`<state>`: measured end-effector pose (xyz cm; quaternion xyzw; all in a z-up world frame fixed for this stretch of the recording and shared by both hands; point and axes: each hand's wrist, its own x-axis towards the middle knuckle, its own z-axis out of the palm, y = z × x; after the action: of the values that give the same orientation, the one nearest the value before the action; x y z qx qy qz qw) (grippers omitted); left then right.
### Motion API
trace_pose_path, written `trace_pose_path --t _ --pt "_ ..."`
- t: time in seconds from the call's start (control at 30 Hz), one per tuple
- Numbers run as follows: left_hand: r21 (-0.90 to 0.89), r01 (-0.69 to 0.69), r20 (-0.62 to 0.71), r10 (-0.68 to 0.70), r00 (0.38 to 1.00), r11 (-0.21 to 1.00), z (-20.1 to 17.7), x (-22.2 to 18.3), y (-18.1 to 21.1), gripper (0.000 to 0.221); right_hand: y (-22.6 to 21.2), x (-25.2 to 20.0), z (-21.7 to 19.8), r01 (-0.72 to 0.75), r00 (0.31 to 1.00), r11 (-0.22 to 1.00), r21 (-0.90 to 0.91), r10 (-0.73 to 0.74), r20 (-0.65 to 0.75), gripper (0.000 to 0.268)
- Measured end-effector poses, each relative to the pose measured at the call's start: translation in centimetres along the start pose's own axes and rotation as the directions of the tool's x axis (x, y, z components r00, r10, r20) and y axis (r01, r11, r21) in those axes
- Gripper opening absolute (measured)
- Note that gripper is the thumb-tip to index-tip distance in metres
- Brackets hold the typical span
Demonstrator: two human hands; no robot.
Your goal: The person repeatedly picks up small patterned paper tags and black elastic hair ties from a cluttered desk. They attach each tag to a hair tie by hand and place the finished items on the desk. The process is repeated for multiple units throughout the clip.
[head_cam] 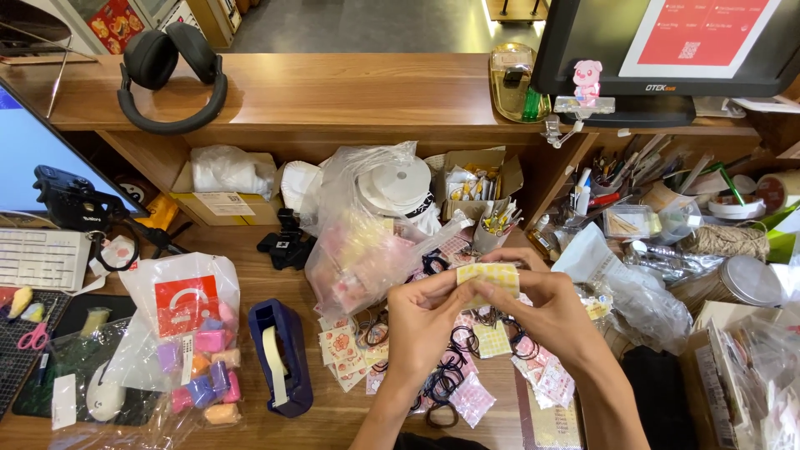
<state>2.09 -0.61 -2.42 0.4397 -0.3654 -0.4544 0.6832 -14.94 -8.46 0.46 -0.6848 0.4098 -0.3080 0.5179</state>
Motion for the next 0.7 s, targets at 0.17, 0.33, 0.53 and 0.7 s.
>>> trace_pose_path --t 0.17,0.33,0.53,0.7 --pt "0.031 0.039 -0.021 -0.038 0.999 0.999 0.4 0.0 0.9 0.031 -0.4 0.2 -0.3 -0.182 0.98 0.959 0.218 0.195 -0.041 0.023" --pt "0.066 0.038 -0.025 -0.037 0.999 0.997 0.3 0.0 0.2 0.035 -0.5 0.0 0.1 -0.162 0.987 0.972 0.168 0.16 0.027 0.027" --pt "0.035 -0.018 0.003 0.017 1.0 0.999 0.2 0.0 -0.1 0.032 -1.1 -0.1 0.2 -0.228 0.974 0.966 0.122 0.224 0.046 0.028" --pt "0.004 0.014 -0.117 -0.013 0.993 1.0 0.4 0.2 0.7 0.018 -1.3 0.1 0.1 -0.278 0.957 0.938 0.208 0.289 -0.025 0.037"
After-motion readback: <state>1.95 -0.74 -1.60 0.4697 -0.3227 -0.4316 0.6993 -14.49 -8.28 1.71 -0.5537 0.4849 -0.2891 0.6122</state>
